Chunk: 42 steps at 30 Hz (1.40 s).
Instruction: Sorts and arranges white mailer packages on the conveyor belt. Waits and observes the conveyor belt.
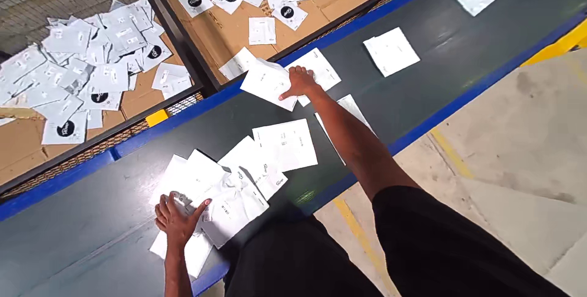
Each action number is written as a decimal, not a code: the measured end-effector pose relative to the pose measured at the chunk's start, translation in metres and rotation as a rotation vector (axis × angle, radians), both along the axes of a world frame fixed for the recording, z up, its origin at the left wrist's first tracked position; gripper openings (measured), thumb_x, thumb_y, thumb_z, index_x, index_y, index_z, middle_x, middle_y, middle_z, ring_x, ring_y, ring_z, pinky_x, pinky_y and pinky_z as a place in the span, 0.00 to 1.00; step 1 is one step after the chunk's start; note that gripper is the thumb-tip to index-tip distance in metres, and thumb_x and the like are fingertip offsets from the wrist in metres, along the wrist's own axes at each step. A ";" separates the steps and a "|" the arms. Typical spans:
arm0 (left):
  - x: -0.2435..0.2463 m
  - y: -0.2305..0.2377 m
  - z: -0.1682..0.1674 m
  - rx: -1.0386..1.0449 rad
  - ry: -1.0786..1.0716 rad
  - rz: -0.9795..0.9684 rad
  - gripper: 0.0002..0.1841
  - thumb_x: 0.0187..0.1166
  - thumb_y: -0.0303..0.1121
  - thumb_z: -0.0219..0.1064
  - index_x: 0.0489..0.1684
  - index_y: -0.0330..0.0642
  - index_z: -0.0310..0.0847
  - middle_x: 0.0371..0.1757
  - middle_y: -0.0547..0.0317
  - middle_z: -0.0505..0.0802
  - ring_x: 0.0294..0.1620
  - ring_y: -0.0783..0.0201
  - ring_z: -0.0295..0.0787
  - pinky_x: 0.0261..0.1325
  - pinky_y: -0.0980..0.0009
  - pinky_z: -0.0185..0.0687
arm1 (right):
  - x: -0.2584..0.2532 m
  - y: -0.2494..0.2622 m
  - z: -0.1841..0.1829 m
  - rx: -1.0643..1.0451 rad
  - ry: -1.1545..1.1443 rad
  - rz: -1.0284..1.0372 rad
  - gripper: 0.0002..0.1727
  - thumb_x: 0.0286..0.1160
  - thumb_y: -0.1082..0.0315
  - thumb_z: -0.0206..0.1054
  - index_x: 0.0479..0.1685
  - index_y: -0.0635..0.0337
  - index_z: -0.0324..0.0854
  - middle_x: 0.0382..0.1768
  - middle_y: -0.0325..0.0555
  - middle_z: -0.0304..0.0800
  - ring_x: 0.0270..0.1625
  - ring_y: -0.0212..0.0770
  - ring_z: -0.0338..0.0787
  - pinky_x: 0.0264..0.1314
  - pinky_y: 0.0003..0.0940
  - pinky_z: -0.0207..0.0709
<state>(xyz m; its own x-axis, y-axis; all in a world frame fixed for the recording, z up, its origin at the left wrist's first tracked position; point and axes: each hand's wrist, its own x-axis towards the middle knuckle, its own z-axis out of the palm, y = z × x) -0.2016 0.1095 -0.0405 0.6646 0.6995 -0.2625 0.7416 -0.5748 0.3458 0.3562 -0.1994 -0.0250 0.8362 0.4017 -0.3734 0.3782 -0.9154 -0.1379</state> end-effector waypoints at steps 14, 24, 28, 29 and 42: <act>-0.126 0.035 -0.014 0.110 0.148 0.494 0.80 0.32 0.95 0.60 0.98 0.57 0.43 0.95 0.32 0.39 0.92 0.21 0.28 0.79 0.14 0.23 | -0.065 0.199 0.174 0.301 0.844 0.445 0.19 0.82 0.55 0.69 0.60 0.60 0.82 0.43 0.46 0.92 0.42 0.38 0.92 0.50 0.43 0.88; -0.123 0.125 -0.029 0.180 0.042 0.371 0.80 0.35 0.95 0.57 0.96 0.46 0.46 0.97 0.48 0.50 0.96 0.34 0.31 0.81 0.18 0.16 | -0.052 0.145 0.058 0.776 0.190 -0.038 0.46 0.72 0.43 0.74 0.83 0.66 0.64 0.78 0.59 0.76 0.73 0.47 0.85 0.73 0.44 0.83; -0.109 0.117 -0.032 0.193 0.035 0.306 0.80 0.35 0.96 0.56 0.96 0.46 0.47 0.96 0.48 0.51 0.96 0.35 0.32 0.82 0.19 0.15 | -0.139 0.119 -0.027 0.241 0.022 0.499 0.78 0.39 0.17 0.75 0.98 0.47 0.45 0.96 0.45 0.47 0.97 0.52 0.46 0.95 0.60 0.44; -0.106 0.114 -0.031 0.198 0.034 0.287 0.80 0.35 0.96 0.56 0.95 0.45 0.48 0.96 0.48 0.52 0.96 0.34 0.33 0.82 0.19 0.15 | -0.153 0.121 -0.024 0.210 -0.005 0.517 0.79 0.35 0.17 0.76 0.98 0.45 0.44 0.94 0.45 0.54 0.94 0.53 0.54 0.92 0.61 0.53; -0.014 0.034 -0.028 0.150 -0.142 0.005 0.69 0.47 0.90 0.60 0.89 0.45 0.64 0.94 0.49 0.61 0.95 0.33 0.40 0.82 0.17 0.18 | -0.096 0.092 0.049 0.629 0.104 -0.049 0.45 0.62 0.42 0.82 0.71 0.68 0.72 0.59 0.64 0.87 0.62 0.56 0.89 0.69 0.57 0.82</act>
<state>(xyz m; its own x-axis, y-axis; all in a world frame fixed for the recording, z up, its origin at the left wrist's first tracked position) -0.2151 0.1433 -0.0684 0.6839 0.7272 -0.0592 0.6946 -0.6241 0.3579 0.2598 -0.1073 0.0245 0.8314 0.5326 -0.1586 0.2935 -0.6632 -0.6885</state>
